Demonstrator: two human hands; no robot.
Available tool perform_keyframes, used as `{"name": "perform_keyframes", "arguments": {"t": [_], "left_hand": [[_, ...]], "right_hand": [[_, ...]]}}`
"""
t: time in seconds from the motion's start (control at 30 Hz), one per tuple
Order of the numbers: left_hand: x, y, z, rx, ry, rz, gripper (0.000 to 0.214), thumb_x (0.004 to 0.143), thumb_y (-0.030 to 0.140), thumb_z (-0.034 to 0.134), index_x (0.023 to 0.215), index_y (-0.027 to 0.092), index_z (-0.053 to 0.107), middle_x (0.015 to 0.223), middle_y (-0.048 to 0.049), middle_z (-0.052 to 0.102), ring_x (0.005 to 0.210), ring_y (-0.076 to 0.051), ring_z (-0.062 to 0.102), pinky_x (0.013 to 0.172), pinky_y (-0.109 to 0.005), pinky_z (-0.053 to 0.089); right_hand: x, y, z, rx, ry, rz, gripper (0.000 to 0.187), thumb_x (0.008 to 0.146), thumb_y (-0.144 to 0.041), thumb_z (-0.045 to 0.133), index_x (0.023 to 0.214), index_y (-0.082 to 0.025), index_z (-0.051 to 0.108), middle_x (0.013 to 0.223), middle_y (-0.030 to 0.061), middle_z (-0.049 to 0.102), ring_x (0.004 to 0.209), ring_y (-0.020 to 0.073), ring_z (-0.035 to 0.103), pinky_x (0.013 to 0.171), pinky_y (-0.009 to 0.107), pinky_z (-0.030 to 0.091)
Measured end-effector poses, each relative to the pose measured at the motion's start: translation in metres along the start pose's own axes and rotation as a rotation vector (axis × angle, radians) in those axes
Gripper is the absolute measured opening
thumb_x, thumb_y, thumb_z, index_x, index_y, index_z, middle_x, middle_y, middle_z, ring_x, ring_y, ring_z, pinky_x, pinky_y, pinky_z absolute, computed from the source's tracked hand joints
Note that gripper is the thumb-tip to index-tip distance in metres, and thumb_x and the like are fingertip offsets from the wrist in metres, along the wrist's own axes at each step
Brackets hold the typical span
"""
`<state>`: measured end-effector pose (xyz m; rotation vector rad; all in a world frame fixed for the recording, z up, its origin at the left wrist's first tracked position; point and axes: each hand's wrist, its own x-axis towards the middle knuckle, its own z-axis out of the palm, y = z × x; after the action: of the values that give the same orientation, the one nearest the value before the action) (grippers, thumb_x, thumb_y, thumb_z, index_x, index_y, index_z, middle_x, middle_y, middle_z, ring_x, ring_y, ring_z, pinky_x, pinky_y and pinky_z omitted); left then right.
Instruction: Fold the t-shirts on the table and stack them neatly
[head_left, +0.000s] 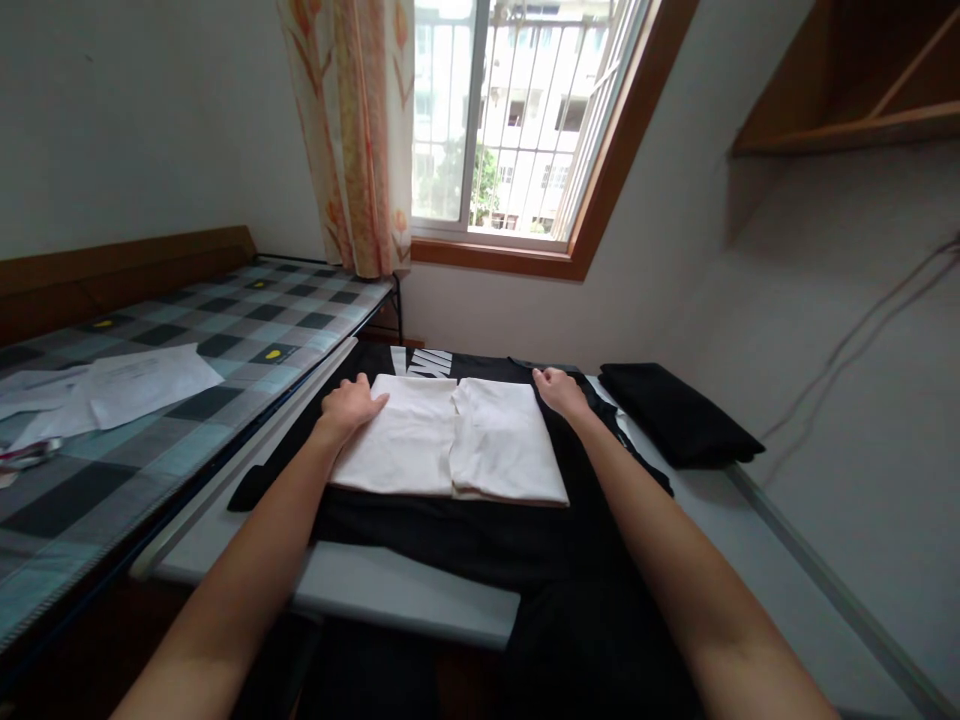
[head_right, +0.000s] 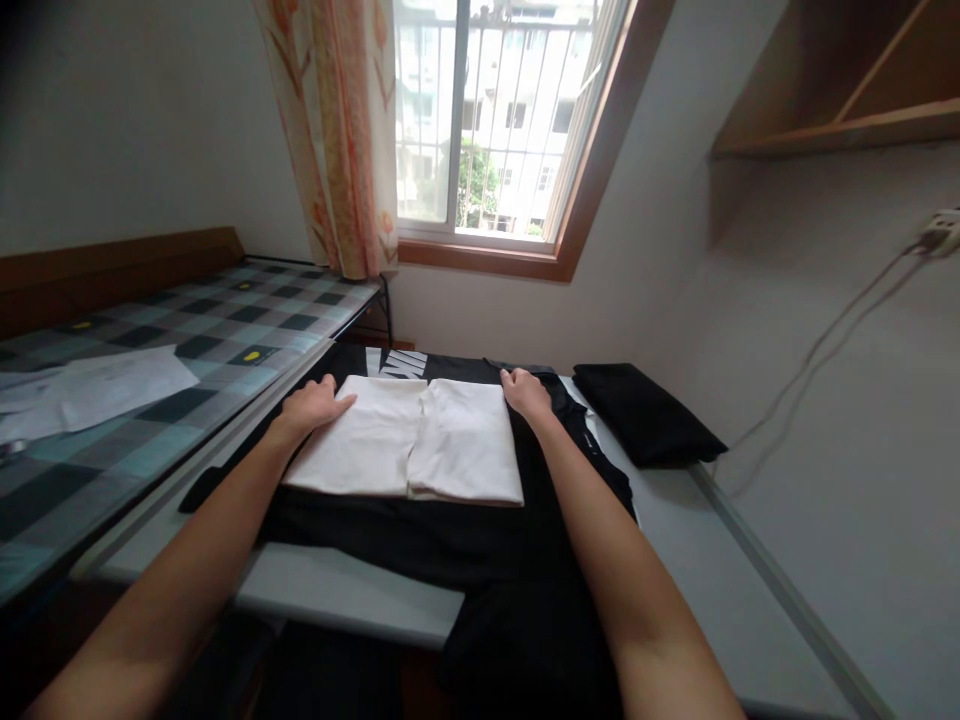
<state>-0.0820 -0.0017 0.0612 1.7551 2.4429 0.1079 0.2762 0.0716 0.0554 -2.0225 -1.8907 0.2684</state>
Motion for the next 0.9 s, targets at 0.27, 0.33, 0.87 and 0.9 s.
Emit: {"name": "perform_keyframes", "arguments": {"t": [0.27, 0.33, 0.87, 0.9], "left_hand": [[0.029, -0.021, 0.014, -0.287, -0.172, 0.08, 0.059, 0.061, 0.064, 0.069, 0.093, 0.014, 0.065, 0.1, -0.0144, 0.07, 0.077, -0.027, 0.067, 0.052, -0.027, 0.047], [0.033, -0.023, 0.017, -0.347, -0.14, 0.13, 0.049, 0.059, 0.057, 0.073, 0.084, 0.015, 0.064, 0.089, -0.0091, 0.071, 0.075, -0.024, 0.066, 0.052, -0.024, 0.044], [0.041, -0.028, 0.021, -0.175, -0.111, 0.084, 0.048, 0.066, 0.056, 0.066, 0.091, 0.015, 0.064, 0.107, -0.0148, 0.07, 0.094, -0.029, 0.067, 0.069, -0.027, 0.047], [0.04, -0.025, 0.02, -0.181, -0.1, 0.097, 0.048, 0.068, 0.055, 0.065, 0.095, 0.015, 0.064, 0.11, -0.0148, 0.069, 0.097, -0.029, 0.066, 0.072, -0.027, 0.048]], "right_hand": [[-0.042, 0.03, 0.007, 0.048, -0.245, -0.012, 0.049, 0.087, -0.061, 0.049, 0.078, -0.017, 0.069, 0.086, 0.0126, 0.072, 0.081, 0.0256, 0.067, 0.066, 0.03, 0.045], [-0.049, 0.027, 0.011, 0.053, -0.217, -0.024, 0.043, 0.084, -0.059, 0.056, 0.084, -0.018, 0.068, 0.091, 0.0111, 0.072, 0.084, 0.0242, 0.067, 0.067, 0.028, 0.045], [-0.063, 0.017, 0.017, 0.109, -0.124, -0.062, 0.036, 0.084, -0.046, 0.062, 0.104, -0.016, 0.061, 0.105, 0.0139, 0.07, 0.096, 0.0254, 0.065, 0.073, 0.028, 0.045], [-0.062, 0.018, 0.016, 0.143, -0.11, -0.079, 0.034, 0.084, -0.043, 0.063, 0.104, -0.016, 0.061, 0.106, 0.0135, 0.07, 0.096, 0.0247, 0.065, 0.074, 0.028, 0.045]]}}
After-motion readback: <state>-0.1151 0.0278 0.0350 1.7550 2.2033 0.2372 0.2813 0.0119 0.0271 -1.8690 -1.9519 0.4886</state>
